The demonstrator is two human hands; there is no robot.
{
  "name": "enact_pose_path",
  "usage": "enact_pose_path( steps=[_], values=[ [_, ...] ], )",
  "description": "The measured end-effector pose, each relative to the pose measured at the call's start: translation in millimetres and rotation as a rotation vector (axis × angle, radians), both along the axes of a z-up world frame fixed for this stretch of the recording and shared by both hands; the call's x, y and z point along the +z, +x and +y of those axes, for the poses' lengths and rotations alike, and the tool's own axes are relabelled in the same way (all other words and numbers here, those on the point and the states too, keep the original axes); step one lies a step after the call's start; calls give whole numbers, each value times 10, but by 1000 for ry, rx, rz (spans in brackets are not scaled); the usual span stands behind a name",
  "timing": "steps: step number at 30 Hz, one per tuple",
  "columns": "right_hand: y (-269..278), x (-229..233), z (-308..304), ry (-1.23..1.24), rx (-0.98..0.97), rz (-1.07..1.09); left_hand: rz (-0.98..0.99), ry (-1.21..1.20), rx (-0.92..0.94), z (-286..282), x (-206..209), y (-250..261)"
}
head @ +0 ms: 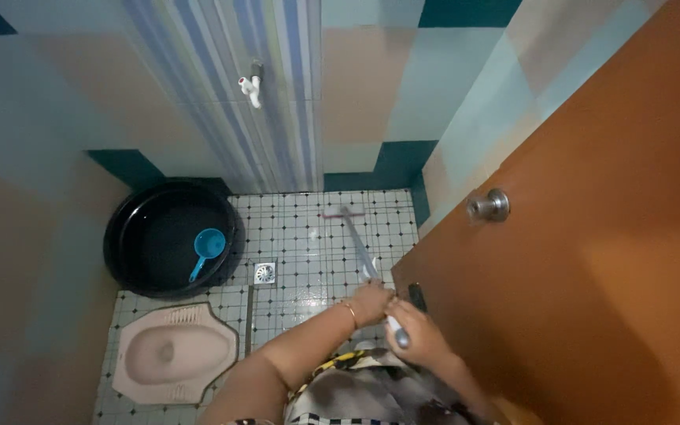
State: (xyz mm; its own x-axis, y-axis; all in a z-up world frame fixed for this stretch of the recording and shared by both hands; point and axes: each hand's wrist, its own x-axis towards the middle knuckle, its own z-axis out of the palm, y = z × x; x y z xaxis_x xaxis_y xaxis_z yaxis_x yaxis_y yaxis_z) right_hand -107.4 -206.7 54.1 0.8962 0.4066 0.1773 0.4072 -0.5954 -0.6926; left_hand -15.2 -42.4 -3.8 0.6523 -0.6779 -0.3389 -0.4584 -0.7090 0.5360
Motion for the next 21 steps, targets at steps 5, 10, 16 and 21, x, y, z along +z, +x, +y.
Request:
enact_pose_path(
  steps=[5,10,16,21],
  values=[
    [-442,483,-313,-102,-38,25,-57,-63,-303,-361,350,-335],
    [-453,591,-387,-117,-222,151,42,-58,-183,-538,500,-337],
    [213,383,-498,48,-235,-72,-292,6,-451,-838,-229,367],
    [417,-98,-509,-26,-227,-12,-20,-55,-39,-874,-568,550]
  ],
)
